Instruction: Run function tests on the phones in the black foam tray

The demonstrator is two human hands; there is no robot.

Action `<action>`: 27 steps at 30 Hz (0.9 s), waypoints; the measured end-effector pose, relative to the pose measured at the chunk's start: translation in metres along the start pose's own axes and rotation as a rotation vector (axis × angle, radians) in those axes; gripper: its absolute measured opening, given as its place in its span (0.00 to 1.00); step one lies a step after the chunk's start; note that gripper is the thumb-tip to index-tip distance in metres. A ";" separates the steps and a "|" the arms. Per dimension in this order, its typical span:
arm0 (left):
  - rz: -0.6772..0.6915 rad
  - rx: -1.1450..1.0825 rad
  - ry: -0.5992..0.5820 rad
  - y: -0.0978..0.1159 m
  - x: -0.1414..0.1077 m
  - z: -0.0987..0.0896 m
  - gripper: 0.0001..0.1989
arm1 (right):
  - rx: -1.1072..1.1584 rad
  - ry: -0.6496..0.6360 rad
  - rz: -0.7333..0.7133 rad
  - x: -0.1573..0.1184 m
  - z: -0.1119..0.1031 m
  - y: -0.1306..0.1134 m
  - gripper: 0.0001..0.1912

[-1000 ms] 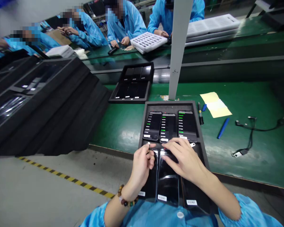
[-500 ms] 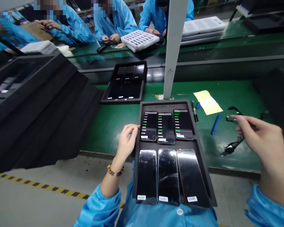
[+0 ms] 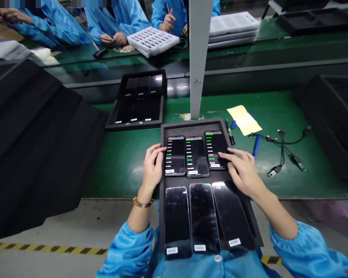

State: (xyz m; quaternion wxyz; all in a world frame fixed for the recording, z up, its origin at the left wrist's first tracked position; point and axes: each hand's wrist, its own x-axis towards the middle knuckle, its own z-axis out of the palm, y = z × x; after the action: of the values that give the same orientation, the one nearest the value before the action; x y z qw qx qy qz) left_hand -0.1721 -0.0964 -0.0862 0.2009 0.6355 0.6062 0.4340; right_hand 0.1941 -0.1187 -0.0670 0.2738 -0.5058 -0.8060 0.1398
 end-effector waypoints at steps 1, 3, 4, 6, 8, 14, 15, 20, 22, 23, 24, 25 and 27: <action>0.007 -0.002 0.004 0.000 0.000 0.000 0.20 | -0.014 0.006 -0.005 0.003 0.002 -0.006 0.22; 0.018 -0.007 0.020 -0.001 -0.001 0.000 0.20 | -0.010 -0.008 -0.029 0.012 0.004 -0.018 0.22; 0.022 -0.009 0.030 -0.002 -0.002 -0.001 0.20 | 0.005 -0.038 -0.051 0.018 0.006 -0.024 0.23; 0.030 -0.002 0.038 -0.002 -0.003 -0.002 0.20 | 0.030 -0.116 -0.094 0.030 0.010 -0.036 0.25; 0.043 0.028 0.025 -0.002 -0.004 -0.004 0.20 | 0.032 -0.172 -0.118 0.038 0.014 -0.045 0.25; 0.120 0.075 -0.027 0.000 -0.008 -0.005 0.19 | 0.055 -0.142 -0.062 0.031 0.008 -0.036 0.24; 0.131 0.077 -0.037 0.001 -0.008 -0.005 0.19 | 0.056 -0.110 -0.033 0.027 0.005 -0.031 0.23; 0.146 0.109 -0.053 0.000 -0.006 -0.004 0.18 | 0.131 -0.005 0.084 0.007 -0.006 -0.008 0.22; 0.135 0.135 -0.059 0.000 -0.005 -0.005 0.19 | 0.162 -0.002 0.092 0.001 -0.006 -0.002 0.22; 0.128 0.150 -0.074 0.000 -0.004 -0.005 0.19 | 0.170 -0.003 0.093 -0.002 -0.006 0.000 0.22; 0.121 0.163 -0.091 0.000 -0.003 -0.005 0.19 | 0.175 -0.007 0.094 -0.004 -0.005 0.001 0.22; 0.116 0.173 -0.104 0.000 -0.003 -0.005 0.19 | 0.179 -0.009 0.096 -0.006 -0.005 0.002 0.21; 0.109 0.185 -0.102 0.001 -0.002 -0.005 0.20 | 0.185 -0.007 0.104 -0.009 -0.004 0.003 0.21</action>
State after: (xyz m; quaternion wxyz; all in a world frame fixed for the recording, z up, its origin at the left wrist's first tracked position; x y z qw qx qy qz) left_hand -0.1753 -0.1002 -0.0839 0.1480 0.7046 0.5971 0.3537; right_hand 0.2011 -0.1253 -0.0680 0.3090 -0.5189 -0.7633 0.2294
